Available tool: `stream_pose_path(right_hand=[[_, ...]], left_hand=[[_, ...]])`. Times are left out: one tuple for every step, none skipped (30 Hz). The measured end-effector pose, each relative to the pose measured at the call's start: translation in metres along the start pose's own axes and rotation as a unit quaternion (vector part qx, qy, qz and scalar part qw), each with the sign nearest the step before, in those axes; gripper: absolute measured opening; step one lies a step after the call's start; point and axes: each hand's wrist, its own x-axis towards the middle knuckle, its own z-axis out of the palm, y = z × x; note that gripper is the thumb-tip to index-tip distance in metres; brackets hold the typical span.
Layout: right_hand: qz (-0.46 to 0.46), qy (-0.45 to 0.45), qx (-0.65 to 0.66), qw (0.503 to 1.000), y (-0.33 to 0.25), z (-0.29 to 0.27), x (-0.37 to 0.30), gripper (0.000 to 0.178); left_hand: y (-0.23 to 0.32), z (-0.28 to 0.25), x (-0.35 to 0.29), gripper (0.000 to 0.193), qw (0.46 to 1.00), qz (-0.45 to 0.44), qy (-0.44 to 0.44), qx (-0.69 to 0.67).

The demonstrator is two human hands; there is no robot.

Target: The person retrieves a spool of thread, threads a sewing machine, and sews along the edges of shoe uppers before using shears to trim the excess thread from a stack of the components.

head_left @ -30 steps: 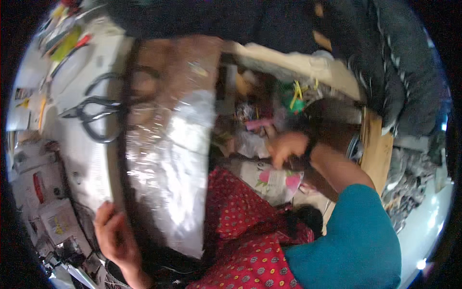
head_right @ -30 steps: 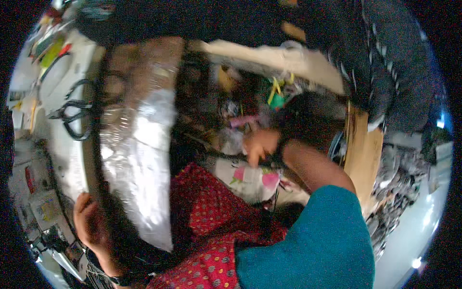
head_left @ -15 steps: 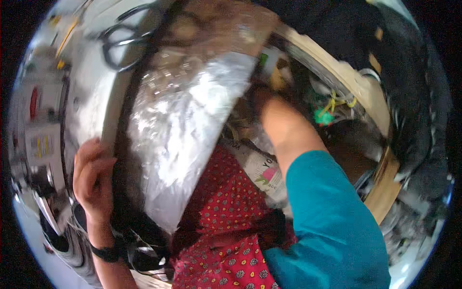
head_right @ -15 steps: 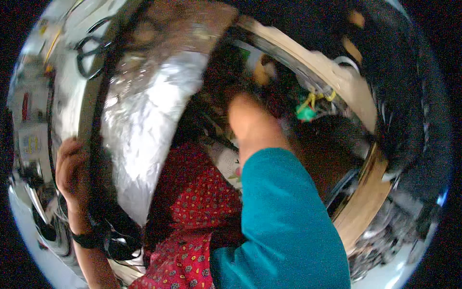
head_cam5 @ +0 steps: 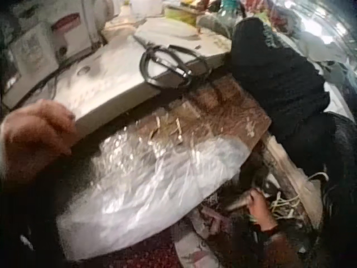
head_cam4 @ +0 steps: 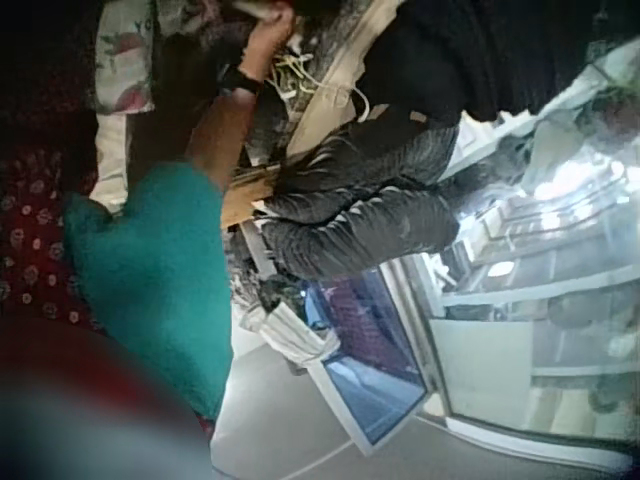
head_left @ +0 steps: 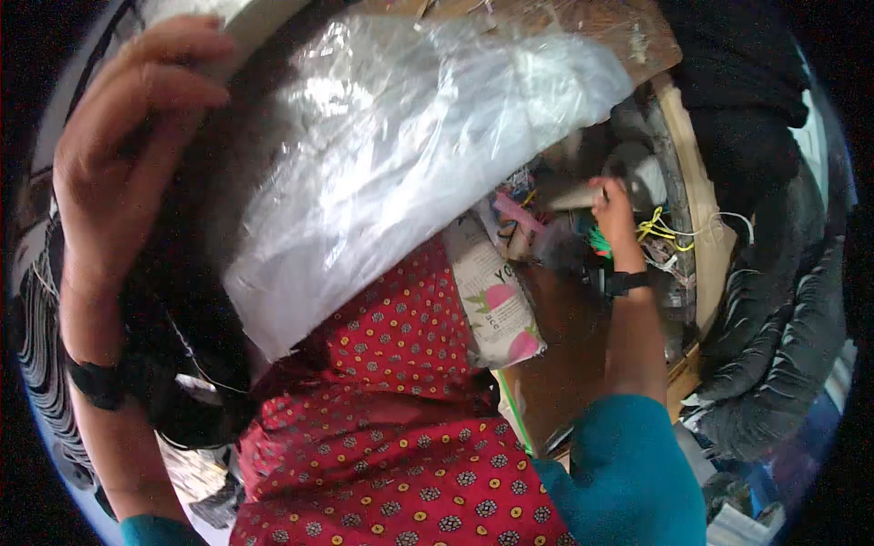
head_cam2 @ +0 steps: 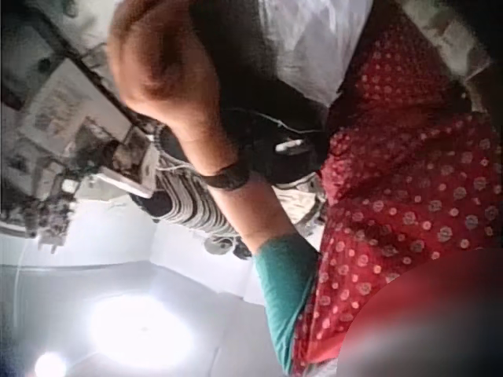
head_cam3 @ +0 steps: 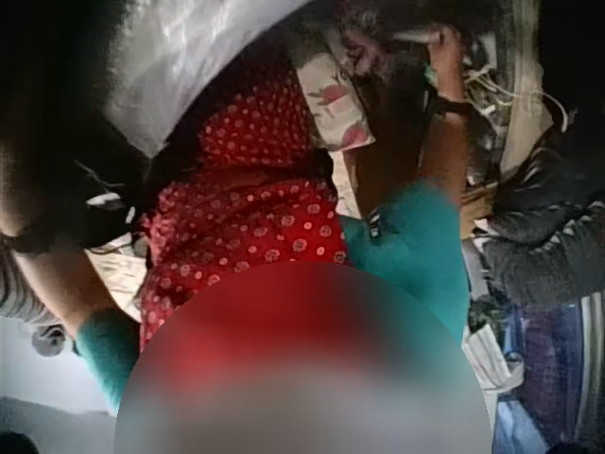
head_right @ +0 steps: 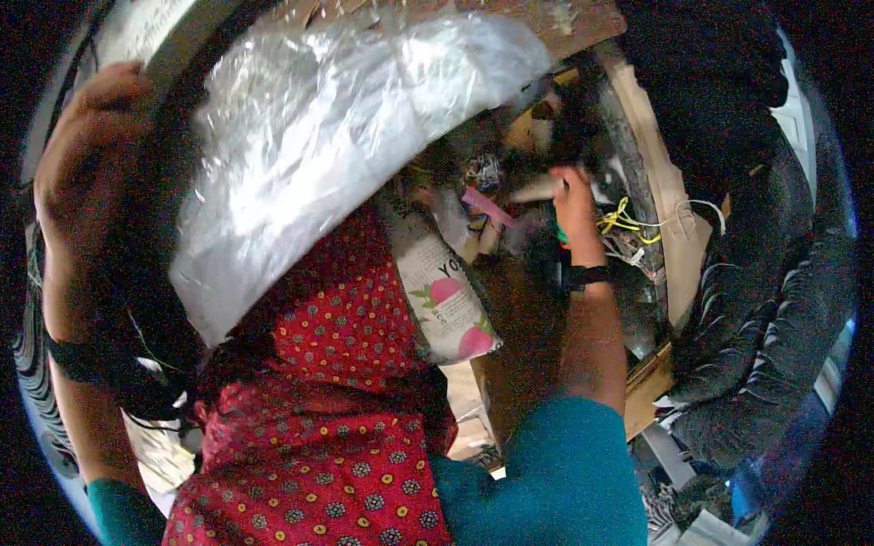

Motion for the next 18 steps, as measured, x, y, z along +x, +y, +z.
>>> stream_pose_path(right_hand=[[0.072, -0.032, 0.061, 0.995, 0.011, 0.006, -0.012, 0.044], [0.174, -0.070, 0.107, 0.976, 0.024, 0.011, -0.022, 0.049], [0.133, -0.059, -0.072, 0.987, 0.035, 0.021, -0.029, 0.047], [0.135, -0.054, -0.073, 0.987, 0.049, 0.025, -0.029, 0.047], [0.116, -0.023, -0.127, 0.985, 0.064, 0.031, -0.026, 0.046], [0.078, 0.018, -0.180, 0.980, 0.078, 0.040, -0.020, 0.045], [0.098, 0.067, -0.101, 0.988, 0.095, 0.046, -0.011, 0.046], [0.128, 0.087, -0.097, 0.983, 0.114, 0.051, 0.001, 0.044], [0.139, 0.101, -0.117, 0.978, 0.133, 0.054, 0.015, 0.042], [0.186, 0.121, -0.125, 0.967, 0.152, 0.060, 0.024, 0.040], [0.186, 0.137, -0.184, 0.955, 0.171, 0.061, 0.033, 0.038], [0.177, 0.184, -0.227, 0.940, 0.189, 0.063, 0.041, 0.036], [0.168, 0.206, -0.188, 0.945, 0.205, 0.066, 0.047, 0.035], [0.106, 0.174, -0.370, 0.906, 0.221, 0.064, 0.055, 0.041], [0.159, 0.206, -0.299, 0.918, 0.232, 0.070, 0.057, 0.042], [0.198, 0.212, -0.269, 0.918, 0.242, 0.072, 0.063, 0.043], [0.227, 0.211, -0.256, 0.916, 0.248, 0.077, 0.066, 0.044], [0.250, 0.209, -0.253, 0.911, 0.253, 0.080, 0.071, 0.044]], left_hand=[[-0.001, 0.004, -0.002, 0.003, 1.000, 0.014, -0.006, 0.004], [-0.003, 0.007, -0.002, 0.004, 1.000, 0.016, 0.016, 0.006], [-0.002, 0.011, -0.003, 0.004, 1.000, 0.018, 0.025, 0.006], [-0.002, 0.013, -0.004, 0.005, 0.999, 0.021, 0.034, 0.007], [0.000, 0.014, -0.005, 0.011, 0.999, -0.010, 0.048, -0.010], [-0.001, 0.013, -0.004, 0.014, 0.998, -0.024, 0.050, -0.013], [0.000, 0.011, -0.004, 0.017, 0.998, -0.038, 0.052, -0.017], [-0.003, 0.007, -0.001, 0.022, 0.997, -0.014, 0.069, 0.020], [-0.005, 0.004, 0.000, 0.029, 0.994, -0.031, 0.091, 0.056], [-0.008, 0.000, 0.002, 0.029, 0.995, 0.017, 0.081, 0.060], [-0.009, -0.003, 0.001, 0.034, 0.993, 0.006, 0.063, 0.095], [-0.011, -0.005, 0.001, 0.040, 0.990, -0.004, 0.044, 0.134], [-0.012, -0.006, -0.001, 0.047, 0.991, 0.006, 0.047, 0.126], [-0.012, -0.006, -0.002, 0.047, 0.990, 0.010, 0.041, 0.132], [-0.013, -0.006, 0.000, 0.051, 0.992, -0.009, 0.038, 0.120], [-0.014, -0.004, -0.001, 0.056, 0.994, 0.008, 0.014, 0.106], [-0.014, -0.006, 0.005, 0.056, 0.993, -0.021, 0.022, 0.117], [-0.013, -0.006, 0.008, 0.058, 0.985, -0.030, -0.009, 0.167]])
